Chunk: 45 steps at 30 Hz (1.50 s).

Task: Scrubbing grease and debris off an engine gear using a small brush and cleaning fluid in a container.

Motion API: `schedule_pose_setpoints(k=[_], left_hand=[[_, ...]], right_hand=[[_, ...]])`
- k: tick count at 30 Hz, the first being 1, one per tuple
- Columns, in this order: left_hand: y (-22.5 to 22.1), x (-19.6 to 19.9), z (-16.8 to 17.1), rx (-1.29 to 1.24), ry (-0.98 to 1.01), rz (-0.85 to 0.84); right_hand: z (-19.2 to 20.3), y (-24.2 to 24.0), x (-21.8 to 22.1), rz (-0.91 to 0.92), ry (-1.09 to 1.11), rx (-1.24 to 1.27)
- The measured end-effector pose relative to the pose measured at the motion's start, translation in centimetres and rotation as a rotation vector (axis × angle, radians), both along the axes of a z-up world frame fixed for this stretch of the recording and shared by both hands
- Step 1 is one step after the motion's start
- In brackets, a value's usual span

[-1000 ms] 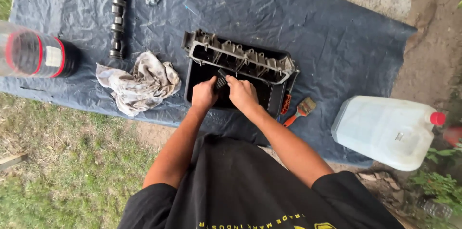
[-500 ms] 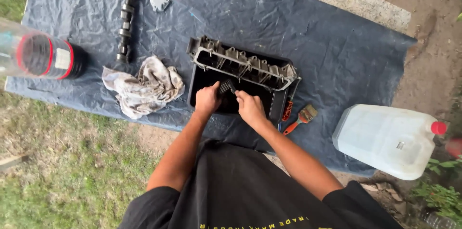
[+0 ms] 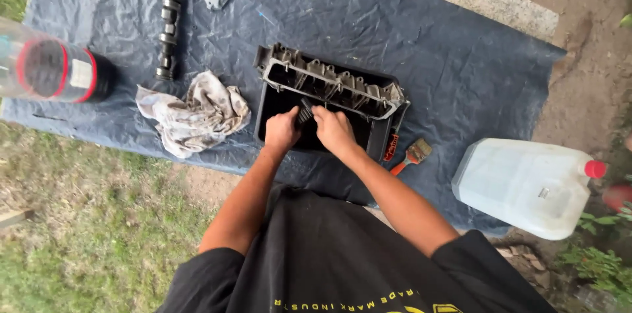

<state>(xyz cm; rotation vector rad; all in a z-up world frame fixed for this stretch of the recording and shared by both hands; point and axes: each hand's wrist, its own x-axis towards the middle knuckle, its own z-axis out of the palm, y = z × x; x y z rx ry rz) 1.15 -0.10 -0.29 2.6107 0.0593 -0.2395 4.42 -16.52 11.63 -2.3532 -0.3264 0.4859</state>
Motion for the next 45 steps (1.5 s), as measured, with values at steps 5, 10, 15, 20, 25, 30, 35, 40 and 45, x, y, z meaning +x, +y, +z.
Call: schedule_pose_setpoints(k=[5, 10, 15, 20, 25, 30, 35, 40, 45], left_hand=[[-0.1, -0.8, 0.8, -0.010, 0.019, 0.009], [0.1, 0.1, -0.2, 0.033, -0.018, -0.020], [0.2, -0.1, -0.2, -0.014, -0.007, 0.009], [0.0, -0.6, -0.2, -0.004, 0.028, 0.003], [-0.2, 0.2, -0.5, -0.021, 0.035, 0.005], [-0.2, -0.7, -0.4, -0.024, 0.022, 0.028], [-0.1, -0.6, 1.1, -0.013, 0.036, -0.002], [0.2, -0.4, 0.4, -0.042, 0.062, 0.021], [0.2, -0.4, 0.8, -0.024, 0.080, 0.006]], right_hand=[[0.8, -1.0, -1.5, 0.027, 0.029, -0.047], [0.3, -0.9, -1.2, 0.026, -0.015, -0.002], [-1.3, -0.8, -1.8, 0.016, -0.036, -0.017], [0.6, -1.0, -2.4, 0.011, -0.026, 0.001], [-0.2, -0.6, -0.1, -0.005, -0.020, 0.028], [-0.4, -2.1, -2.4, -0.049, 0.027, 0.038], [0.4, -0.1, -0.7, -0.034, 0.002, 0.042], [0.3, -0.9, -1.6, -0.066, 0.036, 0.035], [-0.1, -0.3, 0.1, -0.111, 0.071, 0.056]])
